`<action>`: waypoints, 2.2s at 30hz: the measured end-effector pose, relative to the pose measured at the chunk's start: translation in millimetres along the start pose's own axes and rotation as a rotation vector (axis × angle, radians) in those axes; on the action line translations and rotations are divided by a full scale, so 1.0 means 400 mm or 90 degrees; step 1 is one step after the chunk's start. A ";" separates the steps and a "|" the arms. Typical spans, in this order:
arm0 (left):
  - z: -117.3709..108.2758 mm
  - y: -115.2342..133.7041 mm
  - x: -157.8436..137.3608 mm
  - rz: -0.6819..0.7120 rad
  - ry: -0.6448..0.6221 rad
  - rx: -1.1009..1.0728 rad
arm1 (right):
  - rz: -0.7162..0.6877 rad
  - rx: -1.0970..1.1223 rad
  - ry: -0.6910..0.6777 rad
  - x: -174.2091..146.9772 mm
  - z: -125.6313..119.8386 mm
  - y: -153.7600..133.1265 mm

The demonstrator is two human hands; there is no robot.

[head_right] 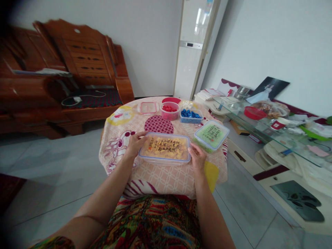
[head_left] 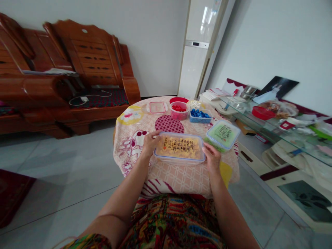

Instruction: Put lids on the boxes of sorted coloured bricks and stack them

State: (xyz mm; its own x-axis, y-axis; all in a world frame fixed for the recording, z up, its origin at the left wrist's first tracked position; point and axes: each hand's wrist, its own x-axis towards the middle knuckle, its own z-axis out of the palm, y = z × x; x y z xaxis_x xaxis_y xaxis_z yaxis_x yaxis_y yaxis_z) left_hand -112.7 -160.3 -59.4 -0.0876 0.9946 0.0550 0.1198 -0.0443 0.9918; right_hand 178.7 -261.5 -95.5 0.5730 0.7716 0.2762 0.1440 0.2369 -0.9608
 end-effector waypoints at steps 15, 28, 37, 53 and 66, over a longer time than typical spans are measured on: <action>-0.023 -0.012 0.026 0.209 -0.058 0.268 | -0.114 -0.214 -0.072 0.011 0.010 -0.032; 0.082 0.063 0.041 0.438 -0.261 0.562 | -0.220 -0.344 -0.112 0.014 0.038 0.009; 0.123 0.083 0.050 0.460 -0.328 0.670 | -0.323 -0.474 -0.180 0.022 0.049 -0.027; 0.121 0.085 0.050 0.456 -0.335 0.685 | -0.340 -0.660 -0.361 0.123 0.144 -0.106; 0.126 0.079 0.053 0.443 -0.322 0.662 | -0.360 -0.585 -0.405 0.136 0.149 -0.104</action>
State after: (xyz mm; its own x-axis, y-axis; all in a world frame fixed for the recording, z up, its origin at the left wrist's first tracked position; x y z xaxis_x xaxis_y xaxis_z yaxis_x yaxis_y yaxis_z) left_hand -61.0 -136.1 -32.7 0.6417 0.7302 0.2347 0.6975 -0.6828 0.2174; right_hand 155.9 -194.3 -39.2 -0.2060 0.9048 0.3726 0.8979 0.3261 -0.2956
